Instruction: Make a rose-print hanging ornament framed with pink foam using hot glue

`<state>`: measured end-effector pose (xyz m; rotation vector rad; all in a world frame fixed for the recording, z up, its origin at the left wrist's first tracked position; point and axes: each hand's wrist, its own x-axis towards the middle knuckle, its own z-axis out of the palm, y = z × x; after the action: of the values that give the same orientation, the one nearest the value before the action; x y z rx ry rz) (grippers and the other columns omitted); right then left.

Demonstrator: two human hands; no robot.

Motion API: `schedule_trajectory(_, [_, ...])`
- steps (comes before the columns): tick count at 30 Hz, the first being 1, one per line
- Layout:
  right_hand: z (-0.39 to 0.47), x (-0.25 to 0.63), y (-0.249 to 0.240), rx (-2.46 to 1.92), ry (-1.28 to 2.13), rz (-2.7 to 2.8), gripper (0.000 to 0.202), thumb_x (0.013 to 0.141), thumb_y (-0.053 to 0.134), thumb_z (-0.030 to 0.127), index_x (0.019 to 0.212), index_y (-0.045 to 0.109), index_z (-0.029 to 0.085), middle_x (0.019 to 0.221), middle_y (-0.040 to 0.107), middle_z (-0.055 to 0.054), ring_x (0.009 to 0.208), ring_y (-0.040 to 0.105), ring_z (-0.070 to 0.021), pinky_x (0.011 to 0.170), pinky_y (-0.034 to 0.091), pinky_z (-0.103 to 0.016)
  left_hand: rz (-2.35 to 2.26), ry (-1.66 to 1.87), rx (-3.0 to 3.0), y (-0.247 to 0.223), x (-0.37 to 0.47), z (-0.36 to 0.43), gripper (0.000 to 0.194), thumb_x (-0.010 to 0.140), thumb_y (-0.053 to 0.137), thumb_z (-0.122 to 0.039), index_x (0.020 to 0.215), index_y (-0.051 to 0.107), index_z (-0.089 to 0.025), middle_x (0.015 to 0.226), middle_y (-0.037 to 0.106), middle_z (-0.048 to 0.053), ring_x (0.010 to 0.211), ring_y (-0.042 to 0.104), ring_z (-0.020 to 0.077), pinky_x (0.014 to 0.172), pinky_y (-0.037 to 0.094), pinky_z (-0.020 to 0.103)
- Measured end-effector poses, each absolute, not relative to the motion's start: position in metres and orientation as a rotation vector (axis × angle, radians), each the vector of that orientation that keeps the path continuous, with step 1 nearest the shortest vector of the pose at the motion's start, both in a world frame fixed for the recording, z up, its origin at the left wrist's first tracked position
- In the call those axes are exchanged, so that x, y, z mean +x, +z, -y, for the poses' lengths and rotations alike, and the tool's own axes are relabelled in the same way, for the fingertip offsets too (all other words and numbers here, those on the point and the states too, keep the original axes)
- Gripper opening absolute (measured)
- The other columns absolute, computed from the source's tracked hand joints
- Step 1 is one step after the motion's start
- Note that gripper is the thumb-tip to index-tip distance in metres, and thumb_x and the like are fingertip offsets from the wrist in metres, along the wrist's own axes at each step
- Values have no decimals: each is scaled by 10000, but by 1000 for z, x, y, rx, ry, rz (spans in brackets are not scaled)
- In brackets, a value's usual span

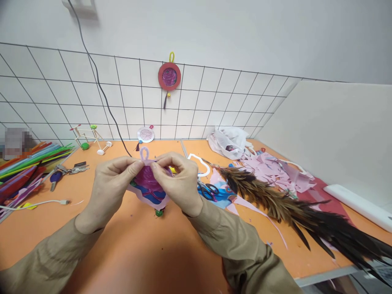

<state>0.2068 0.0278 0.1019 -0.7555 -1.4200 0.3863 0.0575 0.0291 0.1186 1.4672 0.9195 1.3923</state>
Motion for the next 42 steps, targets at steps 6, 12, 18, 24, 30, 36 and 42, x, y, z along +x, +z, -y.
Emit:
schedule_trajectory(6, [-28, 210, 102, -830, 398, 1435, 129, 797, 707, 238, 693, 643, 198, 662, 666, -12, 630, 620, -144, 594, 508, -291, -912, 1386, 1461, 117, 57, -31, 269, 777, 735, -393, 652, 726, -154, 583, 656, 12, 527, 561, 124, 467, 463, 221])
schedule_trajectory(12, [-29, 214, 106, -801, 412, 1490, 152, 758, 714, 238, 901, 671, 209, 818, 714, -18, 719, 671, -152, 661, 551, -296, -911, 1392, 1465, 118, 55, -32, 253, 788, 723, -377, 654, 723, -163, 567, 647, 3, 503, 576, 132, 480, 495, 241])
schedule_trajectory(18, [-28, 214, 111, -822, 362, 1649, 52, 806, 684, 254, 776, 687, 211, 749, 716, -20, 677, 637, -156, 650, 527, -319, -913, 1327, 1556, 119, 57, -29, 291, 805, 711, -391, 620, 701, -167, 558, 650, 15, 500, 592, 147, 472, 495, 250])
schedule_trajectory(24, [-27, 213, 113, -876, 578, 1545, 187, 794, 693, 264, 634, 621, 200, 607, 619, 6, 576, 551, -131, 568, 478, -288, -884, 1266, 1578, 118, 58, -32, 317, 803, 709, -419, 619, 704, -160, 566, 646, 26, 518, 577, 144, 455, 461, 238])
schedule_trajectory(30, [-30, 215, 112, -879, 693, 1412, 226, 763, 717, 298, 614, 590, 184, 599, 563, 20, 562, 501, -108, 537, 435, -252, -827, 1249, 1491, 114, 54, -40, 417, 802, 701, -493, 558, 625, -163, 506, 554, -2, 467, 477, 105, 433, 379, 224])
schedule_trajectory(36, [-33, 216, 112, -833, 762, 1532, 292, 789, 700, 378, 632, 562, 174, 612, 525, 22, 581, 476, -100, 547, 414, -241, -868, 1233, 1569, 115, 55, -39, 429, 797, 696, -518, 561, 618, -169, 513, 551, 1, 478, 473, 117, 444, 375, 240])
schedule_trajectory(42, [-36, 214, 112, -875, 816, 1420, 309, 744, 696, 309, 566, 478, 182, 585, 444, 45, 555, 407, -80, 524, 358, -234, -836, 1208, 1472, 111, 52, -46, 585, 840, 566, -674, 518, 578, -186, 490, 551, 25, 454, 469, 128, 429, 372, 256])
